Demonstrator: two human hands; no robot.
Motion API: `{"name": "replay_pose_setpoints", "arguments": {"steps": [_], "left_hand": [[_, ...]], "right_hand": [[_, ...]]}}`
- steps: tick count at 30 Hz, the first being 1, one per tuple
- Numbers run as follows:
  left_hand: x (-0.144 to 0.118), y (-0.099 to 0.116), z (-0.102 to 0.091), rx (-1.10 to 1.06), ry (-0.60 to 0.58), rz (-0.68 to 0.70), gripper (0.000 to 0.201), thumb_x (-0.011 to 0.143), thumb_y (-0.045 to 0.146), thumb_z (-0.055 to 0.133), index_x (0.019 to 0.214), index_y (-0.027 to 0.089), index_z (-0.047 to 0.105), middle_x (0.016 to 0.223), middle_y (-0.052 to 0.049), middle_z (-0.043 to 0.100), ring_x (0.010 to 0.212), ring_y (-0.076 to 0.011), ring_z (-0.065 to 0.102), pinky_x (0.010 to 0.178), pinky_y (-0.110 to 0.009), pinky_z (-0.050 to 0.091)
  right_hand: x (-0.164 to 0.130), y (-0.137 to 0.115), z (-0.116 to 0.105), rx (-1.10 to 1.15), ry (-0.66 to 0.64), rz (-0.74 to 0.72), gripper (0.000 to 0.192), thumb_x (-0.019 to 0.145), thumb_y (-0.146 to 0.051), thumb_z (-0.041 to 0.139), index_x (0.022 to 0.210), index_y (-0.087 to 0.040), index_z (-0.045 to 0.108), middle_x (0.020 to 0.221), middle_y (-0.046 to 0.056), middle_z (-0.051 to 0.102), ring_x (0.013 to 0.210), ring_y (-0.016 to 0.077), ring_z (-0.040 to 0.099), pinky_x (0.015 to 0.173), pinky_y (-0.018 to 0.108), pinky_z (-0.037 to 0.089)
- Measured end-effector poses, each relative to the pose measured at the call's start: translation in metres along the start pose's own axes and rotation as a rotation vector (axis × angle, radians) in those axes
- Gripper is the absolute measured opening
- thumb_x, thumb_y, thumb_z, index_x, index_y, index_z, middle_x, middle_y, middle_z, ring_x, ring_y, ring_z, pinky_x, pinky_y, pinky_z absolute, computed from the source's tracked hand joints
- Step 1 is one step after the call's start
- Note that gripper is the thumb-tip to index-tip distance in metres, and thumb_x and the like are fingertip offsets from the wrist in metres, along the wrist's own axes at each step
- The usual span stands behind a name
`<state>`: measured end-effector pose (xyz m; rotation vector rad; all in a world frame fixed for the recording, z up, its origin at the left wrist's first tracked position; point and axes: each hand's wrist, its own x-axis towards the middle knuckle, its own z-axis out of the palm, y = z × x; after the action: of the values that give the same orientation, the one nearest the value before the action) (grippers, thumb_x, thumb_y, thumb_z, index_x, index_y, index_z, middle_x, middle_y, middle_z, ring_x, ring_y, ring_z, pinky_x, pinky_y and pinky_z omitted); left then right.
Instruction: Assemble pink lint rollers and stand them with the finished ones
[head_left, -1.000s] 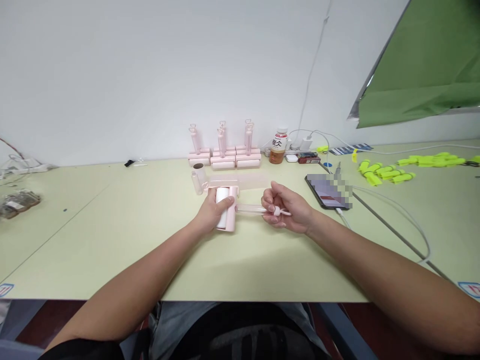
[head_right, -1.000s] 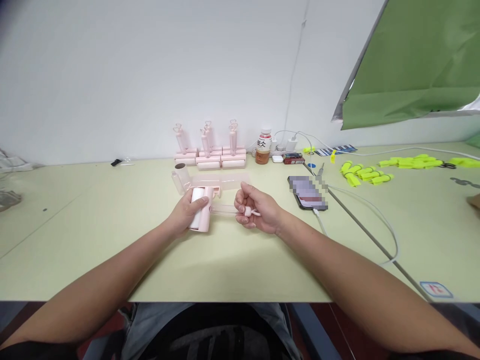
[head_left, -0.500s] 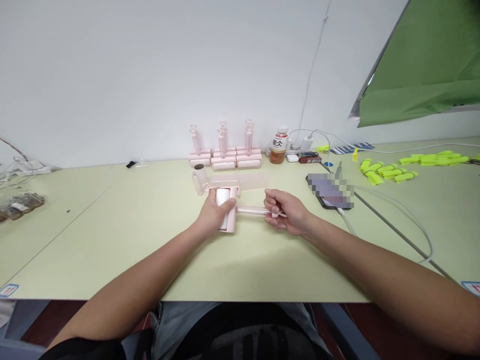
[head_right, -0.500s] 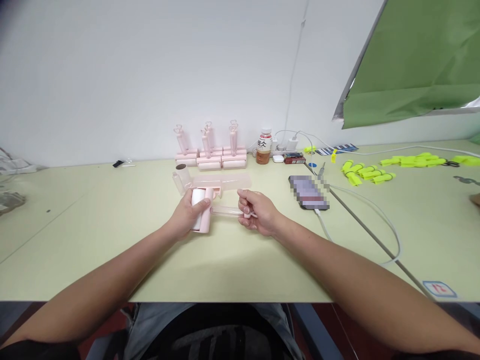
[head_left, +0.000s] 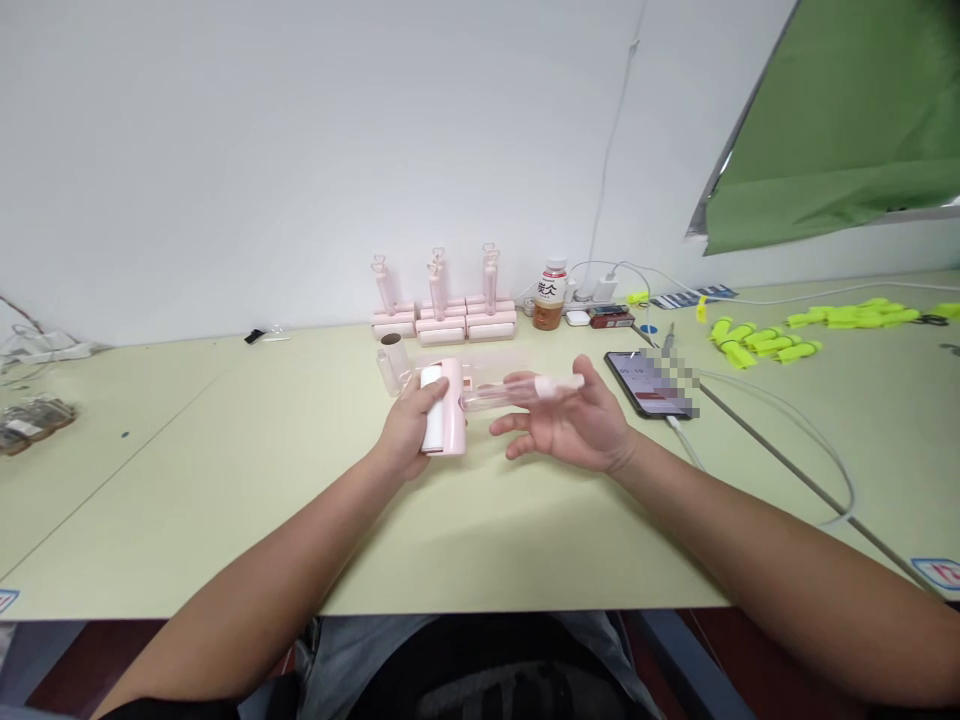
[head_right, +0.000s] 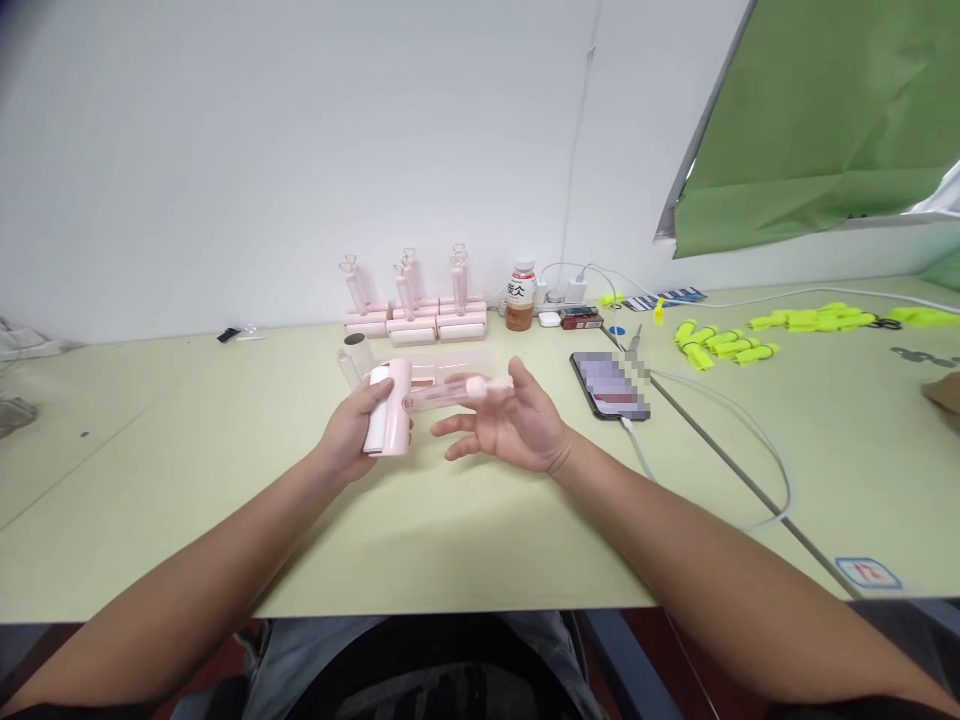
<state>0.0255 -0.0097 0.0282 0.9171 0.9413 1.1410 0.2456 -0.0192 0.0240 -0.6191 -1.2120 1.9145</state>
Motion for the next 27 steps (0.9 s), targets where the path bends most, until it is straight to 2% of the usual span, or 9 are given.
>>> {"name": "replay_pose_setpoints", "arguments": {"steps": [3,6,8,10,14,17,20,23,27], "left_hand": [[0.005,-0.004,0.007,-0.054,0.078,-0.041,0.037,0.077,0.042,0.066,0.103,0.02,0.052,0.076,-0.002,0.062,0.057,-0.0153,0.058,0.056,-0.029,0.049],[0.013,-0.011,0.014,0.058,0.072,-0.006,0.038,0.077,0.043,0.068,0.103,0.019,0.053,0.08,-0.002,0.063,0.065,-0.0166,0.06,0.06,-0.029,0.049],[0.02,-0.013,0.018,0.236,0.003,0.028,0.04,0.076,0.046,0.07,0.102,0.02,0.055,0.082,-0.003,0.064,0.071,-0.0185,0.061,0.062,-0.029,0.048],[0.032,-0.01,0.021,0.444,-0.059,0.104,0.037,0.079,0.052,0.066,0.095,0.02,0.058,0.083,-0.004,0.064,0.075,-0.0206,0.06,0.064,-0.03,0.047],[0.073,0.007,0.02,0.733,-0.097,0.379,0.044,0.094,0.053,0.038,0.084,0.018,0.064,0.086,-0.008,0.067,0.083,-0.0234,0.06,0.077,-0.034,0.047],[0.104,0.018,0.018,1.037,-0.139,0.549,0.033,0.093,0.039,0.04,0.097,0.018,0.066,0.103,-0.009,0.069,0.098,-0.0253,0.061,0.089,-0.036,0.044],[0.118,0.018,0.023,1.452,-0.305,0.549,0.033,0.088,0.031,0.046,0.114,0.02,0.064,0.118,-0.009,0.066,0.109,-0.0272,0.058,0.096,-0.039,0.041],[0.123,0.006,0.036,1.682,-0.45,0.505,0.044,0.077,0.036,0.061,0.119,0.022,0.063,0.121,-0.01,0.065,0.116,-0.034,0.053,0.104,-0.05,0.032],[0.132,-0.009,0.055,1.763,-0.444,0.52,0.061,0.072,0.037,0.067,0.13,0.02,0.056,0.129,-0.014,0.059,0.121,-0.0383,0.047,0.108,-0.055,0.021]], "right_hand": [[0.005,0.01,0.0,-0.013,0.002,-0.078,0.048,0.073,-0.05,0.062,0.114,-0.028,0.056,0.134,0.009,0.057,0.096,0.0274,0.067,0.078,0.047,0.054],[0.01,0.019,-0.001,-0.219,0.126,-0.178,0.047,0.068,-0.028,0.071,0.113,-0.026,0.059,0.106,0.005,0.066,0.074,0.0183,0.067,0.07,0.036,0.054],[0.011,0.022,-0.002,-0.377,0.239,-0.235,0.036,0.074,-0.03,0.069,0.108,-0.022,0.061,0.079,0.001,0.065,0.059,0.0142,0.061,0.06,0.03,0.05],[0.011,0.022,-0.003,-0.474,0.33,-0.298,0.029,0.079,-0.035,0.066,0.103,-0.019,0.062,0.064,-0.003,0.059,0.052,0.013,0.057,0.056,0.029,0.047],[0.01,0.018,-0.007,-0.523,0.439,-0.452,0.026,0.077,-0.037,0.067,0.097,-0.02,0.064,0.065,-0.003,0.059,0.052,0.013,0.056,0.055,0.03,0.049],[0.008,0.017,-0.01,-0.57,0.503,-0.548,0.026,0.076,-0.036,0.068,0.097,-0.02,0.064,0.066,-0.003,0.06,0.054,0.0134,0.056,0.055,0.03,0.049],[0.005,0.016,-0.014,-0.672,0.558,-0.715,0.025,0.078,-0.034,0.067,0.098,-0.02,0.065,0.065,-0.002,0.061,0.054,0.0136,0.056,0.055,0.03,0.048],[0.004,0.011,-0.018,-0.727,0.651,-0.846,0.024,0.08,-0.033,0.066,0.1,-0.02,0.066,0.064,-0.002,0.061,0.054,0.0137,0.056,0.054,0.03,0.047],[0.006,0.003,-0.023,-0.66,0.734,-0.887,0.024,0.081,-0.033,0.066,0.102,-0.021,0.064,0.063,-0.004,0.059,0.05,0.0131,0.055,0.051,0.029,0.046]]}}
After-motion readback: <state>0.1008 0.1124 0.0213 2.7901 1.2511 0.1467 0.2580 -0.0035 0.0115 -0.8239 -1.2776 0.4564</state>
